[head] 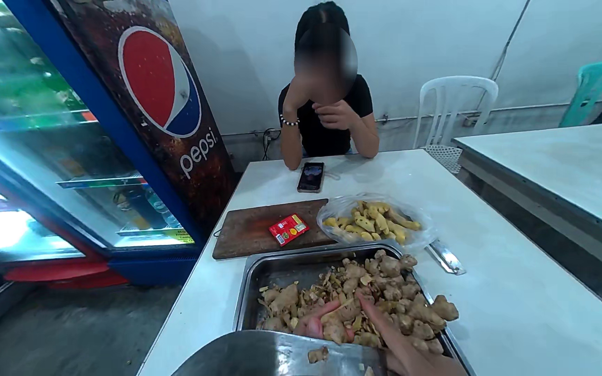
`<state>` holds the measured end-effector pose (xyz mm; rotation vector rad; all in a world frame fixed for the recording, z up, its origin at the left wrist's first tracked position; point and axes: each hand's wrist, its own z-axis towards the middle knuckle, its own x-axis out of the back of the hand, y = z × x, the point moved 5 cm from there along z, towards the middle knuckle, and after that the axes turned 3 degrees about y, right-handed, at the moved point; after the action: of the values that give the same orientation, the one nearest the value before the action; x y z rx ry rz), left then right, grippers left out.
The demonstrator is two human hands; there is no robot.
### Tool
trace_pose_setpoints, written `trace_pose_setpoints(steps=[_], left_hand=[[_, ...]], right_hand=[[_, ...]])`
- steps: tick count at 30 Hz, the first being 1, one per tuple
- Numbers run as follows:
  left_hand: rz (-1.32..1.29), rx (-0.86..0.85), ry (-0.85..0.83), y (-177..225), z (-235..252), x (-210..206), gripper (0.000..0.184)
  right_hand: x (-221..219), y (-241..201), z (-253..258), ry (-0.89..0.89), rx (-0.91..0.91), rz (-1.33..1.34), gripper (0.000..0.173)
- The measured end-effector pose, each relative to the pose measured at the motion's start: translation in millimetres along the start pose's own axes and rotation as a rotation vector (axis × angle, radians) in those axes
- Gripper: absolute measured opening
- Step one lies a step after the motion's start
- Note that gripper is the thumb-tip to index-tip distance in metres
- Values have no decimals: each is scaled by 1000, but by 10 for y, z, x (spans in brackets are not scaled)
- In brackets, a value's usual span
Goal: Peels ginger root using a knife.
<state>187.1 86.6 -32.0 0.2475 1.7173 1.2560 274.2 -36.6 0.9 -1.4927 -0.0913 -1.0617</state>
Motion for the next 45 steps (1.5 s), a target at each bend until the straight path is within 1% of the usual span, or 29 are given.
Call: trace_pose_setpoints(steps=[2,4,7,9,10,11,12,13,14,15,17,19,21,23,25,26,27,29,30,31,33,35,37,40,41,42,43,45], left_hand=[[-30,-1,0,17,3,16,36],[-41,2,-9,29,18,31,38],[-47,-62,-32,62,50,68,33],[-6,-70,-41,134,50,36,32],[65,-30,0,225,46,-41,31],[191,76,87,384,47,-212,32],[353,252,163,592,75,-487,34],[471,378,221,720,113,-684,36],[534,428,250,781,134,-787,37],[555,431,254,802,139,-822,37],[467,383,242,757,135,-756,36],[242,324,322,656,120,-614,32],[150,296,373,614,109,-557,30],[196,297,356,635,103,-602,32],[290,330,257,704,81,-747,35],[314,329,215,712,83,-776,34],[350,322,206,713,93,-793,33],[474,313,231,715,132,-801,30],[504,313,215,700,145,-788,31],[523,316,195,686,151,-774,32],[478,302,196,643,136,-716,32],[418,252,228,580,95,-616,33],[353,234,256,516,78,-524,33],[293,229,284,449,96,-457,37],[252,179,225,375,102,-363,40],[195,90,123,242,114,-197,44],[151,23,51,149,123,-80,44],[67,-28,-4,55,111,16,41]], right_hand=[[1,5,5,-7,-8,22,98],[6,4,25,-22,-14,50,97],[25,-4,60,-16,0,92,94],[34,6,80,-35,10,149,92],[36,24,85,-22,19,162,90],[29,54,91,7,28,175,88],[20,86,95,8,30,190,87],[8,127,102,-9,27,209,87],[-10,171,114,-12,31,240,87],[-18,197,126,-16,31,274,87],[-15,211,125,-47,28,343,87],[-25,212,107,-53,27,407,86],[-23,179,86,-71,34,434,87],[-13,144,82,-53,41,390,90],[7,97,87,-14,76,311,89],[9,72,100,2,108,301,86],[5,51,114,3,146,314,81],[-25,45,145,-42,215,388,70],[-29,58,144,-45,229,409,67],[-27,67,143,-45,236,422,65],[-32,71,146,-38,245,487,63],[6,4,163,-19,192,612,57],[68,-58,196,2,8,719,53],[46,62,106,-80,-90,944,52],[60,88,98,-82,-84,929,52],[78,99,95,-58,-59,849,52],[94,101,90,-24,-26,704,52],[92,82,60,-23,28,367,61]])
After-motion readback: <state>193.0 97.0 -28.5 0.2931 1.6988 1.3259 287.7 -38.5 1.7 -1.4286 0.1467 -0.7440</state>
